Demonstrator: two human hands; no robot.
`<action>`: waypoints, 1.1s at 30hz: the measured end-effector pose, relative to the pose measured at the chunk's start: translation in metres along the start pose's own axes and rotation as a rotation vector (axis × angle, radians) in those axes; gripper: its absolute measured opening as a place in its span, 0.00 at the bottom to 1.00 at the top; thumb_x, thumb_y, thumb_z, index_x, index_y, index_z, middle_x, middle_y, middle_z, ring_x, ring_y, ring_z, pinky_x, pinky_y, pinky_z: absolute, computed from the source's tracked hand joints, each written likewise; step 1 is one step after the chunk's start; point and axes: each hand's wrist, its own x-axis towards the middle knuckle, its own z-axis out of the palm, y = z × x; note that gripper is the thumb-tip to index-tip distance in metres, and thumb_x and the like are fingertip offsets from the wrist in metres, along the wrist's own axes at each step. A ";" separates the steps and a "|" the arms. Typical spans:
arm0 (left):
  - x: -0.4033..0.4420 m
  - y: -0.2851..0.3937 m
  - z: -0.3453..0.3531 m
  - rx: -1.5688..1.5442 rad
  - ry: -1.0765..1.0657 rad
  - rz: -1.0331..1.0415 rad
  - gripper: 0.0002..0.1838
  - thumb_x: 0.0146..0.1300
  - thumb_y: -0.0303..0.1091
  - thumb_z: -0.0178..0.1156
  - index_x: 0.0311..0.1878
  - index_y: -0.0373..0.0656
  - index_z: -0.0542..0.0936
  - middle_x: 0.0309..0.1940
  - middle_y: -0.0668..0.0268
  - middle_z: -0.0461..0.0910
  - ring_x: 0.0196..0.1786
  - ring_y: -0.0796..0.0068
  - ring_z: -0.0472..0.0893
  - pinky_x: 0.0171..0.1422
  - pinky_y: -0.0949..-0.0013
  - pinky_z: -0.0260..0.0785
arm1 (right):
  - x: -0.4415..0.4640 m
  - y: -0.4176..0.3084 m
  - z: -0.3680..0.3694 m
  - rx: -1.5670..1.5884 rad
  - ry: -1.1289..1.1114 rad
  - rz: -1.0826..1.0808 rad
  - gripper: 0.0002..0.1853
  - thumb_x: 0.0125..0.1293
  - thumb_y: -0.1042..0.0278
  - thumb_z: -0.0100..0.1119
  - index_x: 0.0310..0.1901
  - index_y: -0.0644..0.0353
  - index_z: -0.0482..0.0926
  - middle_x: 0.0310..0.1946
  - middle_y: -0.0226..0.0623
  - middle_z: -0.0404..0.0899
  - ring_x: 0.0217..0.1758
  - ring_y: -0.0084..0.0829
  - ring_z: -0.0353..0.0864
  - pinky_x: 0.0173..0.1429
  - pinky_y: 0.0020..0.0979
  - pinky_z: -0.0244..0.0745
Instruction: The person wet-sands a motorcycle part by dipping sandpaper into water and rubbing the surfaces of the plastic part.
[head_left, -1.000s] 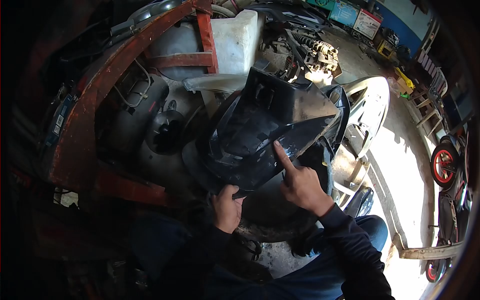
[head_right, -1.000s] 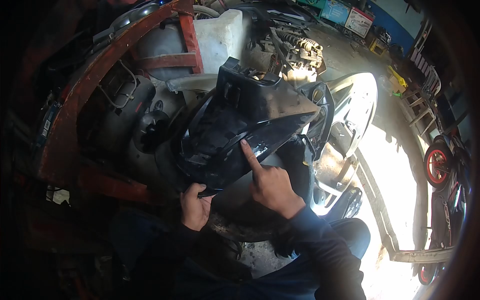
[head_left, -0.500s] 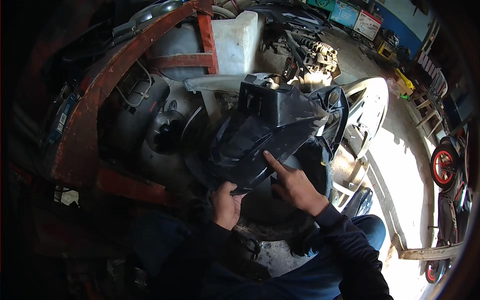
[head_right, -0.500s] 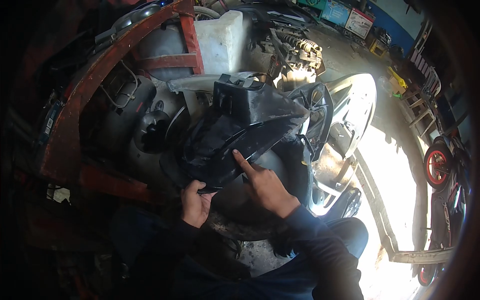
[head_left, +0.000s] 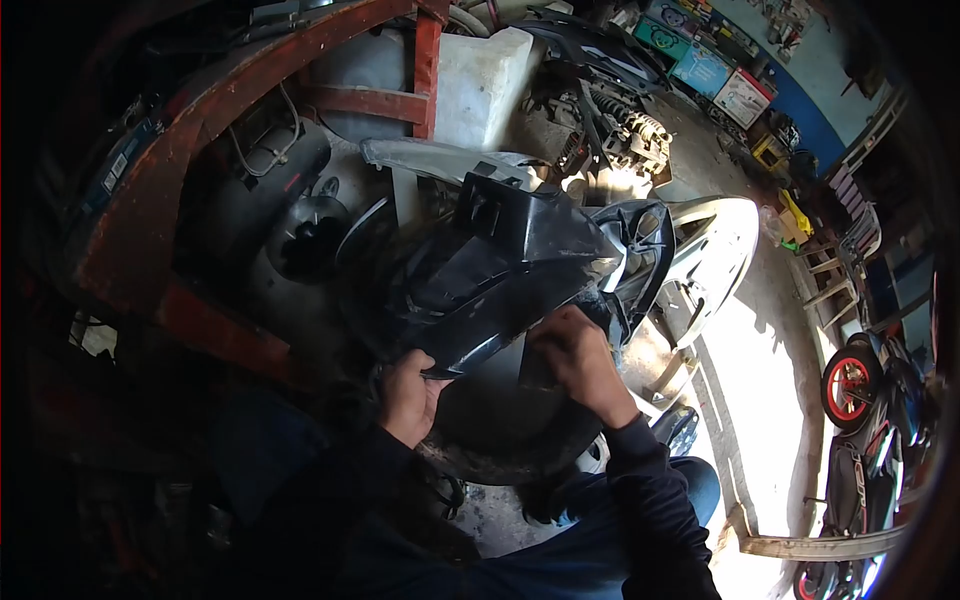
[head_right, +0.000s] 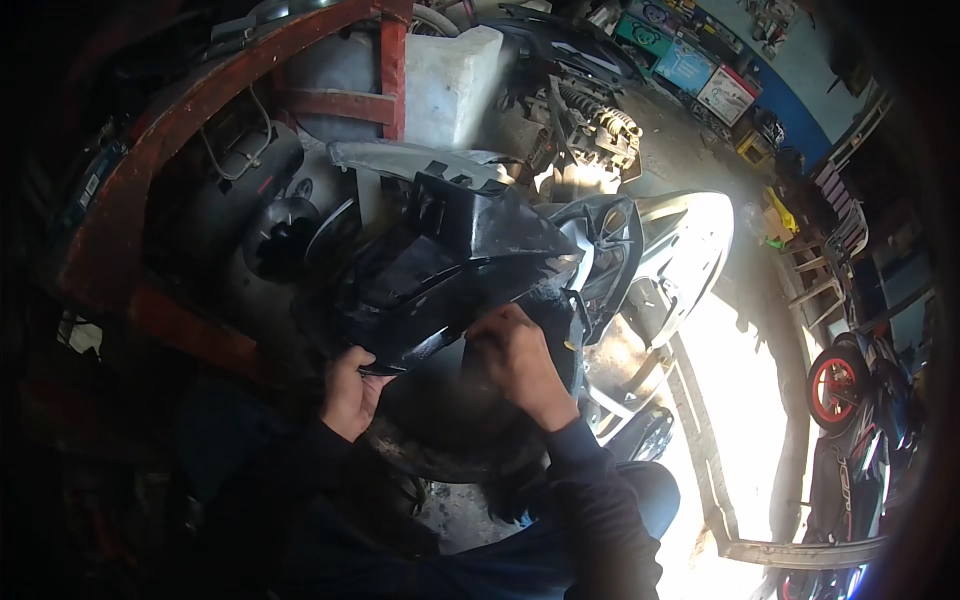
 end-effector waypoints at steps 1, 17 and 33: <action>-0.002 0.000 0.001 0.024 0.002 -0.005 0.21 0.55 0.20 0.48 0.53 0.26 0.74 0.53 0.51 0.79 0.56 0.53 0.80 0.65 0.45 0.73 | 0.000 0.001 -0.002 0.013 0.040 0.050 0.07 0.58 0.80 0.62 0.39 0.64 0.83 0.40 0.41 0.79 0.47 0.40 0.81 0.53 0.34 0.74; 0.002 -0.011 0.000 0.085 0.028 -0.036 0.21 0.55 0.19 0.49 0.54 0.25 0.72 0.51 0.51 0.78 0.55 0.53 0.81 0.64 0.45 0.74 | -0.006 -0.001 0.038 -0.292 -0.003 -0.146 0.34 0.48 0.75 0.67 0.62 0.61 0.75 0.61 0.42 0.71 0.63 0.48 0.68 0.68 0.41 0.66; 0.002 -0.008 0.003 0.043 0.093 -0.069 0.20 0.53 0.20 0.50 0.51 0.22 0.71 0.51 0.48 0.77 0.55 0.50 0.80 0.62 0.48 0.75 | -0.030 0.130 0.064 -0.149 0.418 0.595 0.12 0.61 0.65 0.52 0.32 0.68 0.77 0.27 0.57 0.79 0.37 0.59 0.81 0.41 0.50 0.74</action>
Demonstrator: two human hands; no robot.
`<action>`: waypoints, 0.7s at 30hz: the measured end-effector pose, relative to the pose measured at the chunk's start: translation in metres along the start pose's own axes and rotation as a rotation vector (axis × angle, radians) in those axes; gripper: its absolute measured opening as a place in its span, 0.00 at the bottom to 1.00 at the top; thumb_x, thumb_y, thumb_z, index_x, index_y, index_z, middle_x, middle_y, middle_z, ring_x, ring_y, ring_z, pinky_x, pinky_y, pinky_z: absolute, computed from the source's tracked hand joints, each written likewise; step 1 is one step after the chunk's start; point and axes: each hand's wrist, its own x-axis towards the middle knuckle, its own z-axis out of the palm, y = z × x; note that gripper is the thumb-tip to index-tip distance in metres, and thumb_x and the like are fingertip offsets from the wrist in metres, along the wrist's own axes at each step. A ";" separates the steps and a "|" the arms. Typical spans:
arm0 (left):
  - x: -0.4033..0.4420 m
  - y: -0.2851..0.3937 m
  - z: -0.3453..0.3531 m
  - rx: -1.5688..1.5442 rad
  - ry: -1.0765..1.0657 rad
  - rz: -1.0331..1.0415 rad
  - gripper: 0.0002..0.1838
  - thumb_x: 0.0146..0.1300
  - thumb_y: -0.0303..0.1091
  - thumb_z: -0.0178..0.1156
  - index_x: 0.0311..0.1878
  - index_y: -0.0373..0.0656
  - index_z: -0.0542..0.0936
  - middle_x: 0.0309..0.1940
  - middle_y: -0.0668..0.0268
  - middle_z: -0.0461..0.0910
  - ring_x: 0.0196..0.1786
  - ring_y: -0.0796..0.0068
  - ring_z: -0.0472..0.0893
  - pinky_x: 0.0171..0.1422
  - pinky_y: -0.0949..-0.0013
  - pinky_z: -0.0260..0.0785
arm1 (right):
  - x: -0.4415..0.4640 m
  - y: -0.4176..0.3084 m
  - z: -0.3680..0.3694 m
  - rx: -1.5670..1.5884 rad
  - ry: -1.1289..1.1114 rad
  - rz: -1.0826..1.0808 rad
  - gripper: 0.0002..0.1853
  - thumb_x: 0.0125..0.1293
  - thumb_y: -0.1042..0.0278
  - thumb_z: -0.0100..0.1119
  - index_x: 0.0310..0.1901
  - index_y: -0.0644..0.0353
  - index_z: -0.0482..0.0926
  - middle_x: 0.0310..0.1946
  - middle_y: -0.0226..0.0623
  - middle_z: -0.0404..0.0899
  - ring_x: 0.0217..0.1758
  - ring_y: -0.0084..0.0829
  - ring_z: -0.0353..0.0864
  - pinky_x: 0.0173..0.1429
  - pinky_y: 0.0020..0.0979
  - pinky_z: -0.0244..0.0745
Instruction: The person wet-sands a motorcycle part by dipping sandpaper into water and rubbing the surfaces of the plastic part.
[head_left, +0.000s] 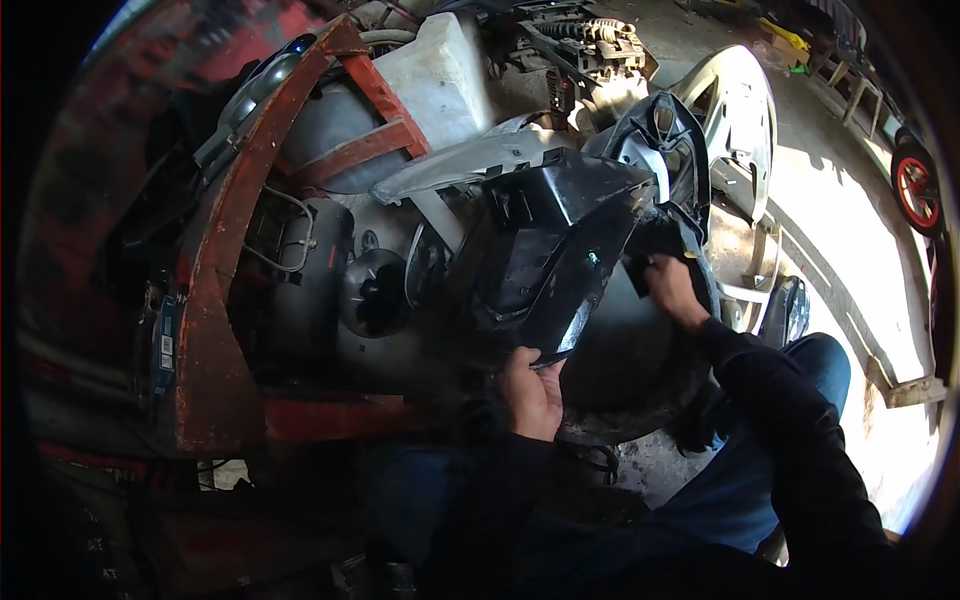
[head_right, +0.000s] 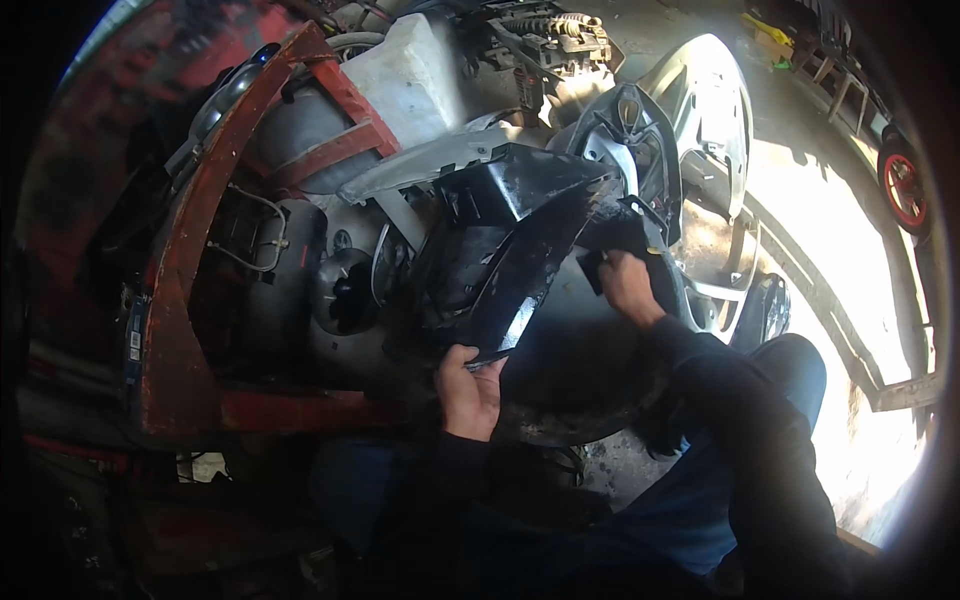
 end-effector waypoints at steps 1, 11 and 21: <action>0.000 -0.002 0.002 -0.010 0.004 -0.001 0.19 0.54 0.20 0.49 0.50 0.22 0.71 0.50 0.47 0.77 0.55 0.50 0.80 0.62 0.48 0.75 | -0.002 0.032 0.028 -0.008 -0.030 -0.078 0.10 0.60 0.66 0.54 0.34 0.66 0.79 0.29 0.55 0.80 0.37 0.56 0.82 0.41 0.48 0.76; -0.003 -0.008 0.000 -0.001 0.052 -0.006 0.17 0.53 0.19 0.51 0.48 0.24 0.72 0.48 0.49 0.78 0.53 0.52 0.81 0.59 0.51 0.78 | -0.063 0.191 0.141 -0.258 -0.419 -0.070 0.11 0.65 0.63 0.57 0.43 0.57 0.84 0.44 0.46 0.84 0.49 0.42 0.85 0.52 0.43 0.79; -0.009 -0.007 0.011 0.002 0.024 -0.020 0.20 0.53 0.18 0.50 0.52 0.25 0.72 0.52 0.50 0.76 0.54 0.51 0.81 0.61 0.49 0.77 | 0.019 0.009 0.003 -0.352 -0.717 -0.132 0.13 0.64 0.62 0.56 0.43 0.59 0.85 0.44 0.47 0.84 0.44 0.42 0.86 0.50 0.39 0.81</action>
